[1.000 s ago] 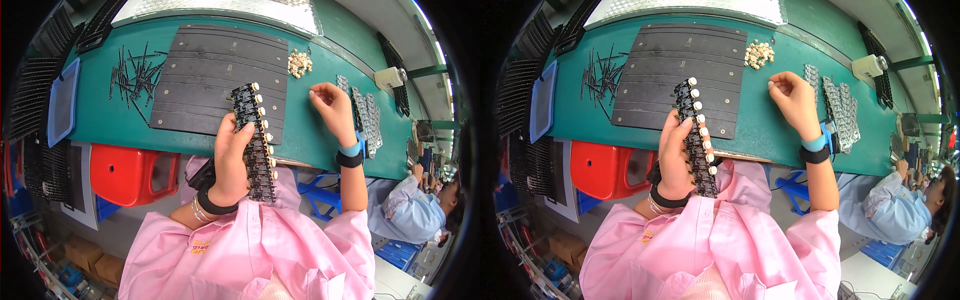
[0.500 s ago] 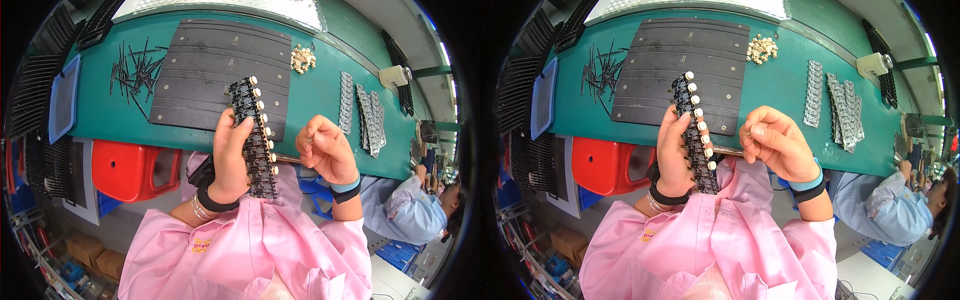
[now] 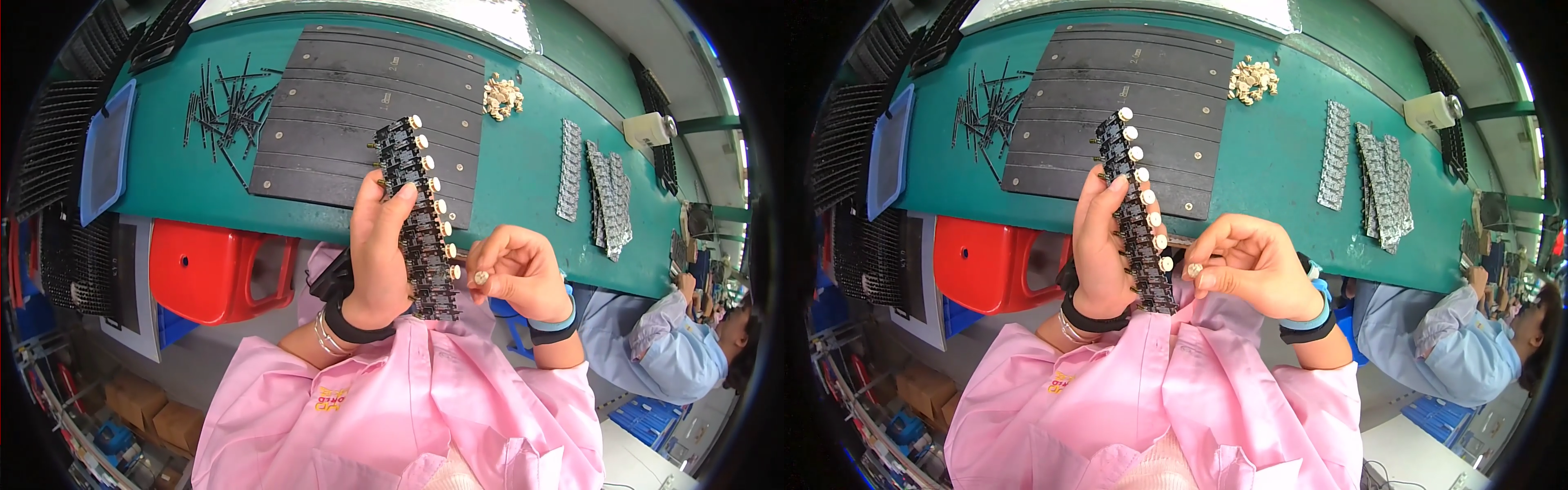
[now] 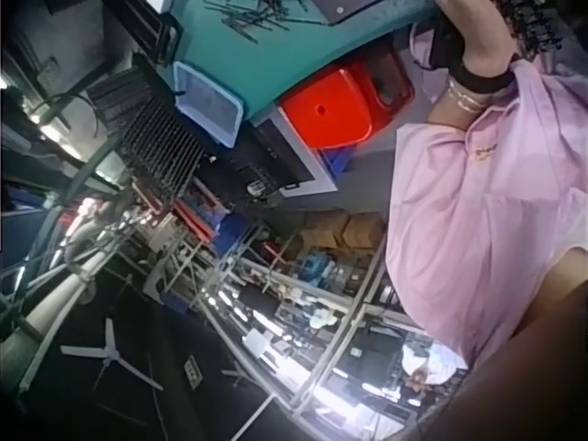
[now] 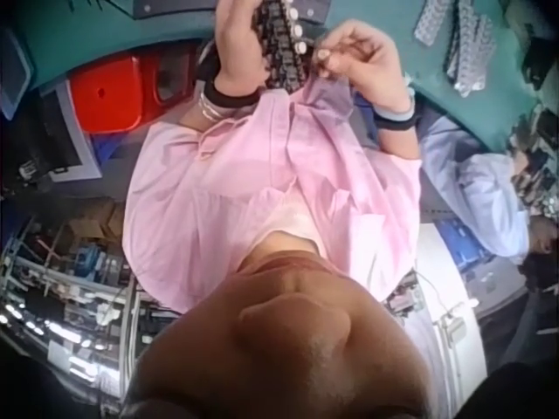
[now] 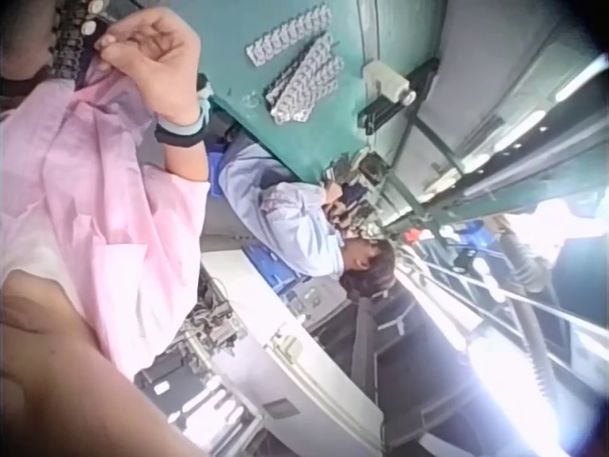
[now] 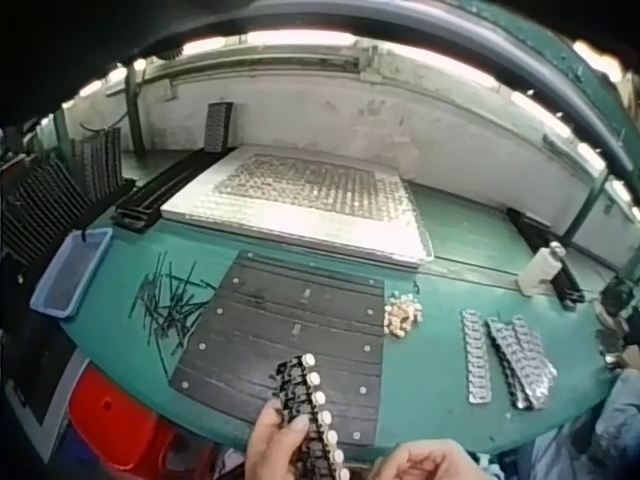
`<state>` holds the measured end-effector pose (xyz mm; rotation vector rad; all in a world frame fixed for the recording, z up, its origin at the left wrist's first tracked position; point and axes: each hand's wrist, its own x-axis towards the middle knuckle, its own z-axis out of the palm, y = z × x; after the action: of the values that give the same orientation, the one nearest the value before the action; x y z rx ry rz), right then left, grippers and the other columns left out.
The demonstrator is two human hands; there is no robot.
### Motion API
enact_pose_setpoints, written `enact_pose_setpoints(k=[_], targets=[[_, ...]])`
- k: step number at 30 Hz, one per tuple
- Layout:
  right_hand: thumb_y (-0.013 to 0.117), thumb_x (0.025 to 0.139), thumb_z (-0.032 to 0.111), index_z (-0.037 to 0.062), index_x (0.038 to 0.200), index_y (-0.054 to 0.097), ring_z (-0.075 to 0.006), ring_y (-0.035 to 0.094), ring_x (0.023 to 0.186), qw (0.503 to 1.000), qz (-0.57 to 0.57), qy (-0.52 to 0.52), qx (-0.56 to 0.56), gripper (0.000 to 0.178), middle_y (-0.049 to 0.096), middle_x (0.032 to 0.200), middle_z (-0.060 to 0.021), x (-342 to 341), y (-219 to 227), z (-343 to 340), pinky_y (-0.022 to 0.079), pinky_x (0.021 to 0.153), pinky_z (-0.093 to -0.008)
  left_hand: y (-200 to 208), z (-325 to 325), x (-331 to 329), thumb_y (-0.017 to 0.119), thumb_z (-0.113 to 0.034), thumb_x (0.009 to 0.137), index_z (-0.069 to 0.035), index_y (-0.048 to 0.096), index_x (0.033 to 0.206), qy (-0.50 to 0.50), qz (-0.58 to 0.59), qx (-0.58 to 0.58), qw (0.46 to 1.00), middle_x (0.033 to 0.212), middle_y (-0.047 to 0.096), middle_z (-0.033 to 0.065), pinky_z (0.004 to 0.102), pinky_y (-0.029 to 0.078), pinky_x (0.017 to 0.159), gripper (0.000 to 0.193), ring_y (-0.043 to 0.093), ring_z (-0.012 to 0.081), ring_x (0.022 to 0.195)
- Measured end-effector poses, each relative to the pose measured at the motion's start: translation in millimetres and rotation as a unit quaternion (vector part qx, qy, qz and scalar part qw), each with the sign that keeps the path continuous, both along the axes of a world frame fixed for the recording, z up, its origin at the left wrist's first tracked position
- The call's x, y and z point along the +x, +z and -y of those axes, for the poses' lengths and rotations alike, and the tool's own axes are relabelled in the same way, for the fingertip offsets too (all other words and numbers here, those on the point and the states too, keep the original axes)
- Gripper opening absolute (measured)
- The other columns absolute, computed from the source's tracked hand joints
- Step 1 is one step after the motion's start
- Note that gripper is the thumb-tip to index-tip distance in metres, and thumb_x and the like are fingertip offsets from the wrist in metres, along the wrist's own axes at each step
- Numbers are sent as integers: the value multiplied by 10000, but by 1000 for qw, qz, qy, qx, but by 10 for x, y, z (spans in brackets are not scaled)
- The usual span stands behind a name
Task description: The person picks up small white components and presses them one by one into a circuit board strip. After filling the strip, the person places it onto a rack and picks up a new strip to repeat the process.
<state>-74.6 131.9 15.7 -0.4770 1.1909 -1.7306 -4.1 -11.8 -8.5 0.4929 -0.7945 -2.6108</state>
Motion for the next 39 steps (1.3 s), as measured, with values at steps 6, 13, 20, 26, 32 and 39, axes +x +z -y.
enact_pose_setpoints(k=[6,13,20,26,32,39], targets=[[643,680,-56,-47,767,516,-161,529,654,999,-18,0,49,155,551,761,-129,75,38,30,450,599,-232,-3,-10,-10,409,-182,856,-81,419,945,15,27,-42,999,723,494,28,212,420,451,136,478,87,528],[645,661,-86,-50,756,528,-158,535,687,999,-28,-11,43,155,557,773,-127,117,58,37,455,614,-240,-8,-38,-13,418,-175,855,-75,416,953,34,16,-48,998,735,497,26,206,424,460,140,486,79,558],[668,633,-85,-58,736,548,-159,544,686,976,-208,-25,54,160,569,736,-129,108,86,34,443,599,-243,-58,-46,-23,418,-161,856,-69,412,958,62,20,-86,994,738,499,27,205,428,462,137,490,76,555],[689,617,-62,-49,746,566,-138,544,642,938,-334,7,91,179,578,704,-92,82,115,23,431,577,-228,-90,-51,-31,420,-161,855,-72,413,958,55,12,-110,992,733,499,29,209,428,452,136,487,79,535],[650,700,33,-34,789,575,-78,522,630,923,-313,-136,180,134,571,701,-34,-358,247,53,421,560,-205,-15,-12,-7,420,-167,854,-81,415,952,26,17,-30,999,734,499,30,215,422,445,131,484,88,533],[678,702,190,-16,823,601,-56,498,597,706,-562,-255,348,251,575,666,-13,-1496,-217,171,402,537,-186,-13,-11,24,418,-172,852,-82,419,955,21,12,-27,999,747,498,30,225,421,446,136,476,97,534]])
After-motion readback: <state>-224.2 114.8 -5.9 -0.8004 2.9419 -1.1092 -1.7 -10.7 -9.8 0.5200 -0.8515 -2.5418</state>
